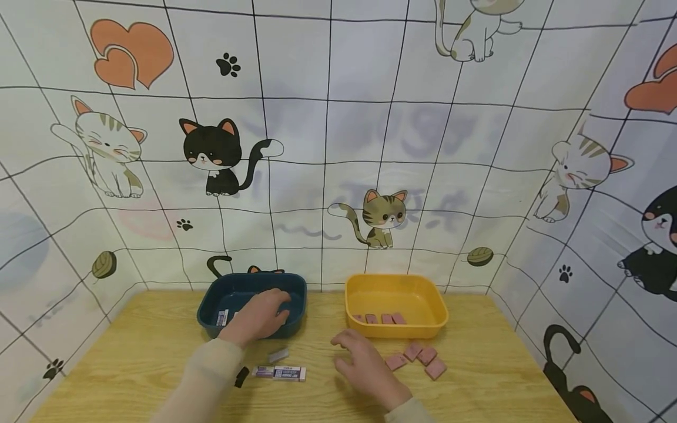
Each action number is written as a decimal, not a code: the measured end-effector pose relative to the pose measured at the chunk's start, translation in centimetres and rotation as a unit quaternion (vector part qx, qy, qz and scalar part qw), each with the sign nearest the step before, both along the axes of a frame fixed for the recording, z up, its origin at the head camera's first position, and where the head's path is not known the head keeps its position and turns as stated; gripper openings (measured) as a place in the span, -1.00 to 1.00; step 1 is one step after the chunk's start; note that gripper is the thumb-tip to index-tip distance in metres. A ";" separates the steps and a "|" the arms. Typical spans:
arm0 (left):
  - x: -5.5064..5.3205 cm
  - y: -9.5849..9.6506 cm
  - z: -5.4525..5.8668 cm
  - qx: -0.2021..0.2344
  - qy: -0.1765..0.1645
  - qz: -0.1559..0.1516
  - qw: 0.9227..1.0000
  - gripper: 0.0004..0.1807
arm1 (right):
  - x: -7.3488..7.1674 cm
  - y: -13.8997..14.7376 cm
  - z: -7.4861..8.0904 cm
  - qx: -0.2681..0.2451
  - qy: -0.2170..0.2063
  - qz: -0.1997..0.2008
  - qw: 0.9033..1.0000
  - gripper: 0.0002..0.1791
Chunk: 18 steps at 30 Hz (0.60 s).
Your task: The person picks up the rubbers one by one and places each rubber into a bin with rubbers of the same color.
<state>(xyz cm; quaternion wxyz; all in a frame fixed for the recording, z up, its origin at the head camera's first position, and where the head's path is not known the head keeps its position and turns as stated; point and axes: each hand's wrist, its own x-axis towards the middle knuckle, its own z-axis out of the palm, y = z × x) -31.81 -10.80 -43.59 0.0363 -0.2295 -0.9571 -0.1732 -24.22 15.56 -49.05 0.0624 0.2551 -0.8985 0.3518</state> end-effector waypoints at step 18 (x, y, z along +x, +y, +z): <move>4.0 2.7 0.3 0.021 0.110 -0.040 0.993 -0.71 | 0.8 2.3 0.6 0.016 -0.023 -0.039 0.999 -0.68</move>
